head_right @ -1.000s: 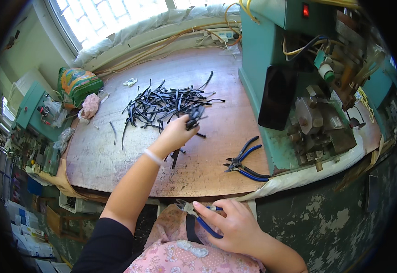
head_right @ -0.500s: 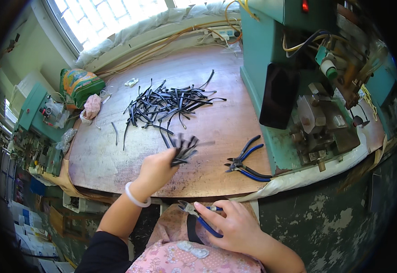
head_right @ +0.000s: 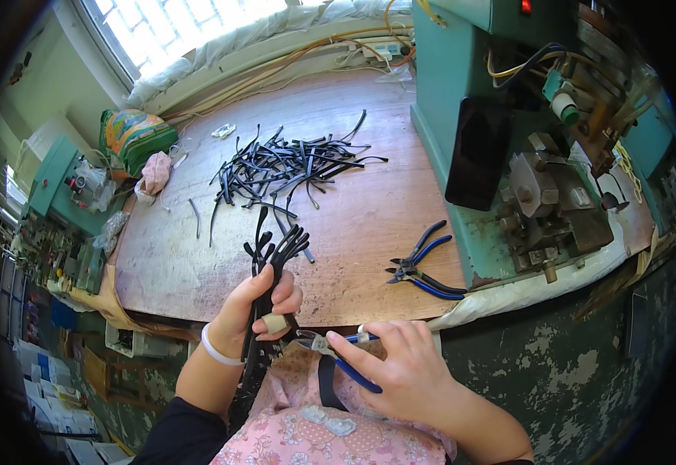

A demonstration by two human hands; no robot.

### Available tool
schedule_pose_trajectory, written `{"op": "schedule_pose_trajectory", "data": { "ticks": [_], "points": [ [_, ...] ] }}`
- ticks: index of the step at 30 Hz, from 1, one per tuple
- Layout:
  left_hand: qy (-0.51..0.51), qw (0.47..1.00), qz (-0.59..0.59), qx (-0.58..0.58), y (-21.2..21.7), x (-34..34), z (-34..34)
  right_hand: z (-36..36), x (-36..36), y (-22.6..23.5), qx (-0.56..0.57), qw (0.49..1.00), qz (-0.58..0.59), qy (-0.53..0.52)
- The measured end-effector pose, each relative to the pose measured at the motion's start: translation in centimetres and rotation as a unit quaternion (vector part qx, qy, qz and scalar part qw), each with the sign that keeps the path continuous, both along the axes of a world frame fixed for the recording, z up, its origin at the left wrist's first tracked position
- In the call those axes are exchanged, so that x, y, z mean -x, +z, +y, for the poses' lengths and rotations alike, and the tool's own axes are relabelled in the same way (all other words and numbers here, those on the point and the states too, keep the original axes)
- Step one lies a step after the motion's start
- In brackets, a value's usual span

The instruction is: The person repeatedly picks up black cables from a pile on a wooden table and uses pliers to cut off the ends. The cut pieces are dropped back onto the table. The person continues this process throughout the clip.

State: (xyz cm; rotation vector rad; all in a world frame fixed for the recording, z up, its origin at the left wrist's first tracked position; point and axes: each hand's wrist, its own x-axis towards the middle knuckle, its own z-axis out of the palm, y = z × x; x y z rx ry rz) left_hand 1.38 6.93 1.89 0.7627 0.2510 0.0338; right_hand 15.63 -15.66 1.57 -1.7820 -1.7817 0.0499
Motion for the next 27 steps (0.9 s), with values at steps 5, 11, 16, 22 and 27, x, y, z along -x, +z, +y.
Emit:
{"op": "schedule_pose_trajectory", "data": {
  "ticks": [5, 11, 16, 22, 27],
  "points": [
    [-0.028, 0.999, 0.006, 0.020, 0.0, -0.1, 0.1, 0.1, -0.4, 0.5, 0.015, 0.999, -0.034, 0.006],
    [0.005, 0.999, -0.018, 0.046, -0.1, 0.1, -0.7, -0.1, -0.8, 0.2, 0.002, 0.999, -0.035, 0.011],
    [0.232, 0.954, -0.165, -0.090, -0.9, 1.5, -5.4, -0.5, -1.2, 0.5, 0.038, 0.998, 0.053, 0.022],
    [0.362, 0.883, -0.211, -0.210, -1.6, 1.3, -8.2, -0.1, 0.1, 1.0, 0.016, 0.994, 0.107, 0.013],
    [0.286, 0.937, -0.177, -0.098, -0.6, 2.2, -6.9, -0.6, 0.2, 0.3, 0.027, 0.996, 0.081, 0.010]
  ]
}}
